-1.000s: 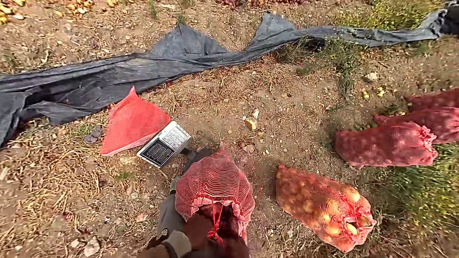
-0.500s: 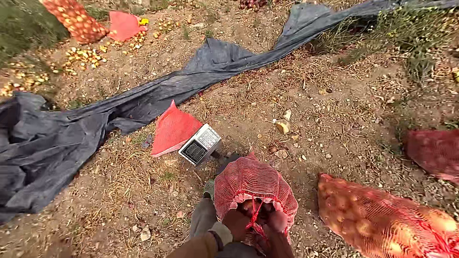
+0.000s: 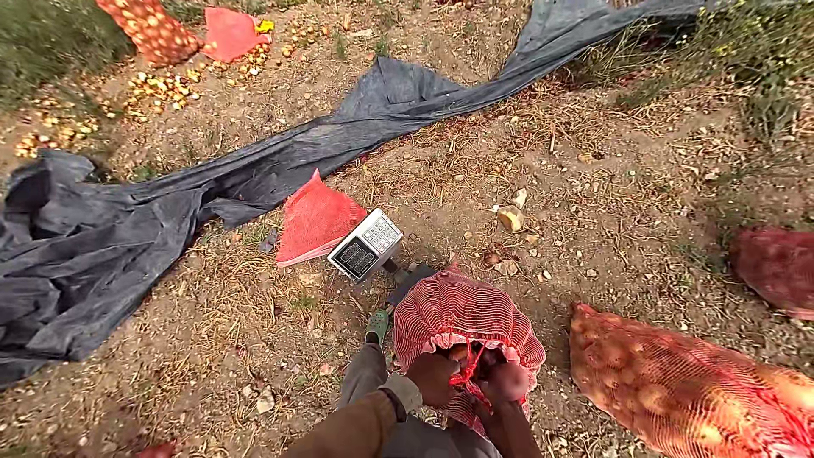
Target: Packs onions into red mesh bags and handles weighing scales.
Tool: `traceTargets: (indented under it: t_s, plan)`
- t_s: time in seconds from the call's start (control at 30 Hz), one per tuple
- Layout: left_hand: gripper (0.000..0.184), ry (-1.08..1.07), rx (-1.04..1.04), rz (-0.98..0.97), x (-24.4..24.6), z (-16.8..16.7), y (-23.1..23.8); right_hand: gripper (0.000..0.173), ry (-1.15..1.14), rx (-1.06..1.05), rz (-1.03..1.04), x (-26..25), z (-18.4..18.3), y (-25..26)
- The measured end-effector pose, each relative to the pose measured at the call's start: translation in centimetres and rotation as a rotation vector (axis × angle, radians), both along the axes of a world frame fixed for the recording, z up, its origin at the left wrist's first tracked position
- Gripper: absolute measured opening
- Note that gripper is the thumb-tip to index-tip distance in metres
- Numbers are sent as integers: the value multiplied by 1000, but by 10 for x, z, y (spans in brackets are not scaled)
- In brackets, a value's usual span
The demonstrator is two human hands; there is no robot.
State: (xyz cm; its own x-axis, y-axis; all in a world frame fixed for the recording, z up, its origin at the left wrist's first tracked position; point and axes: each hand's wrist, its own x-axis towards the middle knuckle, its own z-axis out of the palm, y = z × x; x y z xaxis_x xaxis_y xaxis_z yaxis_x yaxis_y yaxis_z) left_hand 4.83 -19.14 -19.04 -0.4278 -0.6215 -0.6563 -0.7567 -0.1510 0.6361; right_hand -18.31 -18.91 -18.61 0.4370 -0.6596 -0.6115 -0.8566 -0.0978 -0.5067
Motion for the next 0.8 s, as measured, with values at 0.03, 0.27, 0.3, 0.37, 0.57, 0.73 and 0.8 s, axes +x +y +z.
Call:
traceTargets:
  t_s: [0.03,0.27,0.3,0.37,0.57,0.73,0.8]
  plan:
    - [35,9,-7,5,2,2,-1,37,-9,-12,-26,3,0,-1]
    - [38,45,-18,20,15,1,-16,24,-99,-63,-282,22,-5,-8]
    - [35,51,-32,23,16,0,-17,22,-127,-101,-319,23,-4,-8]
    - [33,41,-38,15,14,2,-18,21,-197,-180,-423,21,1,-12]
    - [33,29,-72,44,-3,30,-19,24,-132,-310,-844,-19,17,-30]
    - [28,44,-165,130,-3,54,-25,40,-81,-262,-1040,-71,-11,-31]
    - [25,46,-195,196,4,57,-26,50,-146,-170,-1096,-86,-28,-29]
